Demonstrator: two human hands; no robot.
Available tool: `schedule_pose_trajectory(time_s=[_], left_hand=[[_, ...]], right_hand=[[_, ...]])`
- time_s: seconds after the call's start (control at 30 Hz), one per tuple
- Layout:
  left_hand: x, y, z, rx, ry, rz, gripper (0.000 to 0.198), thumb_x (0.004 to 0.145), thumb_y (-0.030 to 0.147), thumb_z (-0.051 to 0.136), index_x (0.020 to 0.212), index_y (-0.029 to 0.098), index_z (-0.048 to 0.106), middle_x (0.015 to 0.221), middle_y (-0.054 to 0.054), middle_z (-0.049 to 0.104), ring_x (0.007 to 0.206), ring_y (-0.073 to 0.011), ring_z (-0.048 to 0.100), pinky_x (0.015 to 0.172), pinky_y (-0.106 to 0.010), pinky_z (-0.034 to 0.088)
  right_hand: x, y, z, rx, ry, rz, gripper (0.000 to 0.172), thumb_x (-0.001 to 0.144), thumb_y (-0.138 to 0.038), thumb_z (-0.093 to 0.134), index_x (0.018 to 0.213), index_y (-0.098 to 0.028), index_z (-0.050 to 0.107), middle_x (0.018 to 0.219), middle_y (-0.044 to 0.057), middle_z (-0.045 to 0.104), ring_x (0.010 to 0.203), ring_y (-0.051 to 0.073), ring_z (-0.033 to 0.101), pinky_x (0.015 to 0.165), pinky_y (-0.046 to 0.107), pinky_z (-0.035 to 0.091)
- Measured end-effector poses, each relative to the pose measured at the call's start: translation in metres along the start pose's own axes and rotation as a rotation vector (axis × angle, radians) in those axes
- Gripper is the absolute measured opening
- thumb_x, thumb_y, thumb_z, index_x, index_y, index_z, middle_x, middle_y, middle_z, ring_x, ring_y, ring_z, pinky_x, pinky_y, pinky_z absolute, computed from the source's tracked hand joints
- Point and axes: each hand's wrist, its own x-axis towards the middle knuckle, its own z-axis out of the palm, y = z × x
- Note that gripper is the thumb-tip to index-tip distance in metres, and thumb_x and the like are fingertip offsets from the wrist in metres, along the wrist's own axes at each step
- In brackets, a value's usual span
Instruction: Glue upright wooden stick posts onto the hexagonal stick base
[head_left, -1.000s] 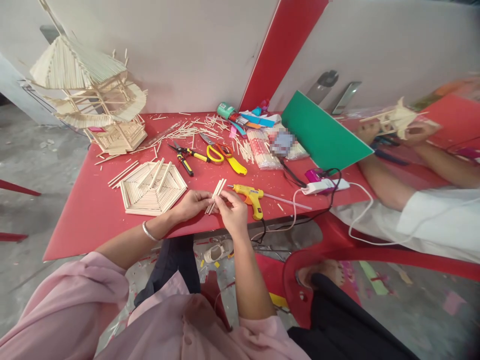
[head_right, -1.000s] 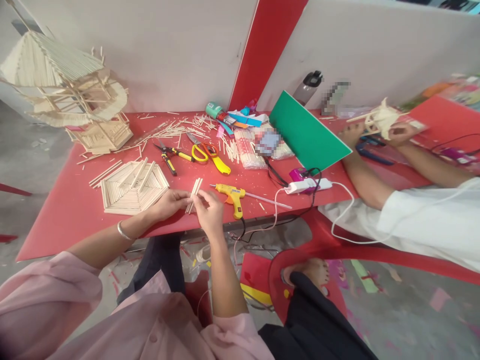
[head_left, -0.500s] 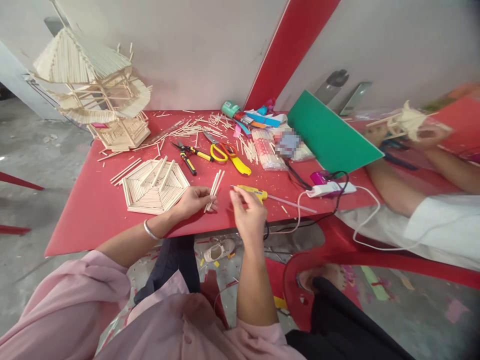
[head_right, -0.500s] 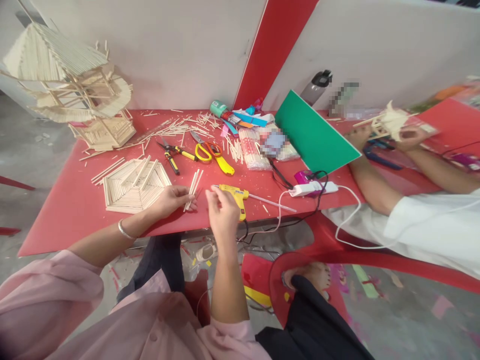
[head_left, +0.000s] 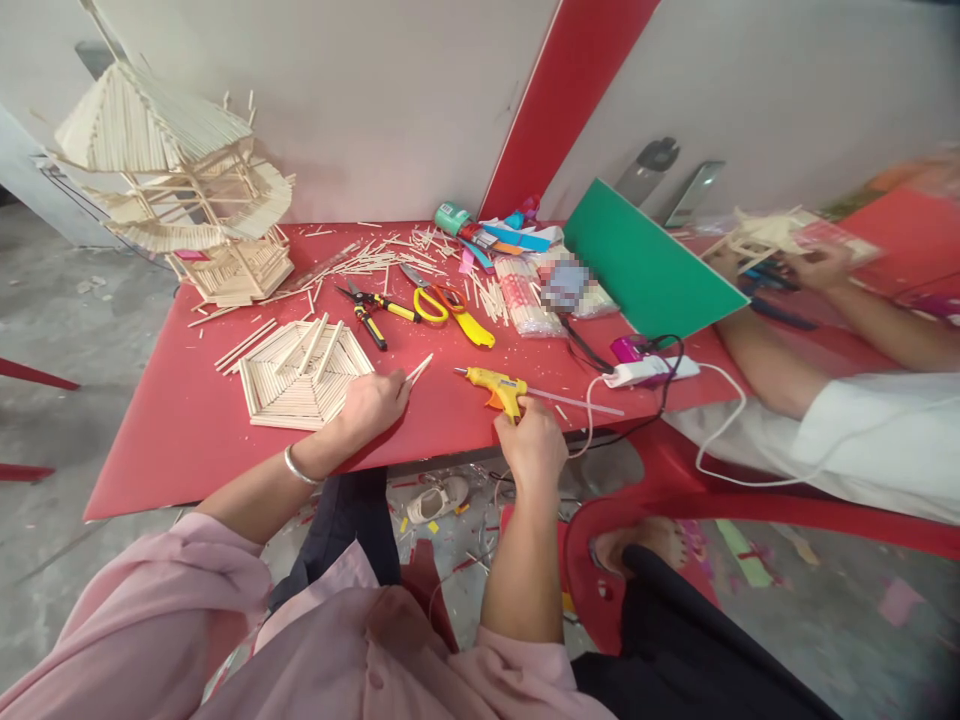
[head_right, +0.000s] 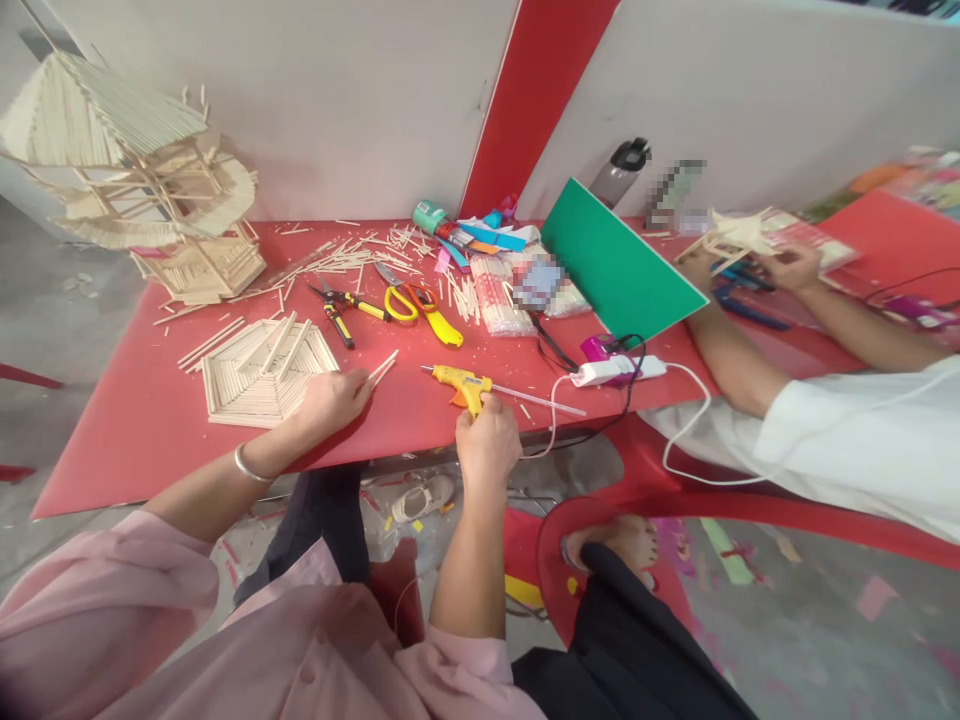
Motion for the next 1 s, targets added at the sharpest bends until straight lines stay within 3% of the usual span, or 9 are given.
schedule_pose_trajectory(time_s=[0.17, 0.27, 0.37, 0.43, 0.5, 0.6, 0.7, 0.87, 1.0], left_hand=[[0.001, -0.003, 0.002, -0.038, 0.047, -0.005, 0.031, 0.096, 0.028, 0.043, 0.079, 0.015, 0.065, 0.065, -0.011, 0.061, 0.061, -0.0217, 0.057, 0.060, -0.031, 0.029], [0.002, -0.006, 0.002, -0.119, 0.148, 0.027, 0.030, 0.096, 0.028, 0.043, 0.078, 0.016, 0.063, 0.071, -0.011, 0.061, 0.061, -0.0186, 0.052, 0.058, -0.030, 0.026], [0.003, -0.007, -0.003, -0.260, 0.210, 0.030, 0.034, 0.098, 0.034, 0.040, 0.078, 0.017, 0.061, 0.071, -0.007, 0.058, 0.060, -0.0156, 0.048, 0.059, -0.029, 0.027], [0.003, -0.005, -0.006, -0.469, 0.145, 0.030, 0.035, 0.098, 0.038, 0.040, 0.076, 0.017, 0.059, 0.065, -0.003, 0.054, 0.060, -0.0138, 0.046, 0.060, -0.027, 0.030], [0.001, -0.001, -0.009, -0.756, 0.006, 0.054, 0.035, 0.096, 0.041, 0.042, 0.079, 0.017, 0.059, 0.064, 0.000, 0.051, 0.061, -0.0125, 0.045, 0.060, -0.025, 0.033], [-0.003, 0.005, -0.010, -1.099, -0.268, 0.113, 0.039, 0.092, 0.051, 0.049, 0.088, 0.015, 0.062, 0.058, 0.003, 0.044, 0.053, -0.0103, 0.039, 0.053, -0.024, 0.031], [-0.006, 0.008, -0.011, -1.218, -0.462, 0.140, 0.048, 0.087, 0.060, 0.056, 0.084, 0.013, 0.063, 0.051, 0.006, 0.039, 0.044, -0.0075, 0.033, 0.046, -0.023, 0.026], [-0.002, 0.004, -0.020, -1.152, -0.392, 0.046, 0.043, 0.082, 0.055, 0.064, 0.073, 0.013, 0.065, 0.049, 0.001, 0.055, 0.039, -0.0071, 0.040, 0.044, -0.022, 0.032], [0.001, -0.001, -0.021, -1.158, -0.411, 0.002, 0.036, 0.079, 0.047, 0.069, 0.067, 0.013, 0.066, 0.057, -0.004, 0.065, 0.040, -0.0074, 0.046, 0.044, -0.022, 0.036]], right_hand=[[0.011, 0.024, 0.000, 0.310, -0.154, 0.060, 0.027, 0.073, -0.037, 0.061, 0.092, -0.021, 0.072, 0.074, 0.004, 0.068, 0.073, 0.024, 0.061, 0.066, 0.032, 0.042], [0.012, 0.033, 0.007, 0.665, -0.035, 0.059, 0.031, 0.070, -0.041, 0.064, 0.092, -0.020, 0.068, 0.074, 0.001, 0.065, 0.068, 0.020, 0.060, 0.065, 0.031, 0.045], [0.005, 0.021, 0.013, 1.039, 0.049, 0.044, 0.040, 0.069, -0.043, 0.070, 0.100, -0.020, 0.061, 0.082, -0.001, 0.066, 0.066, 0.015, 0.060, 0.064, 0.030, 0.049], [-0.004, 0.005, 0.015, 1.236, 0.021, 0.008, 0.040, 0.068, -0.041, 0.073, 0.099, -0.022, 0.058, 0.080, -0.003, 0.065, 0.059, 0.011, 0.059, 0.061, 0.027, 0.050], [-0.013, -0.015, 0.016, 1.371, -0.006, 0.005, 0.040, 0.066, -0.039, 0.077, 0.094, -0.022, 0.055, 0.070, -0.007, 0.061, 0.051, 0.008, 0.053, 0.053, 0.024, 0.047], [-0.020, -0.043, 0.017, 1.424, -0.024, 0.065, 0.046, 0.063, -0.042, 0.082, 0.092, -0.021, 0.053, 0.066, -0.008, 0.060, 0.044, 0.006, 0.047, 0.044, 0.021, 0.040], [-0.015, -0.059, 0.017, 1.394, -0.001, 0.077, 0.050, 0.061, -0.045, 0.083, 0.092, -0.021, 0.052, 0.066, -0.007, 0.062, 0.044, 0.007, 0.048, 0.040, 0.020, 0.038], [0.008, -0.064, 0.012, 1.360, 0.147, 0.056, 0.050, 0.058, -0.043, 0.083, 0.089, -0.021, 0.050, 0.060, -0.010, 0.056, 0.042, 0.007, 0.050, 0.040, 0.020, 0.039], [0.016, -0.058, 0.011, 1.350, 0.141, 0.015, 0.050, 0.062, -0.046, 0.081, 0.093, -0.021, 0.051, 0.067, -0.008, 0.060, 0.043, 0.007, 0.048, 0.042, 0.021, 0.041]])
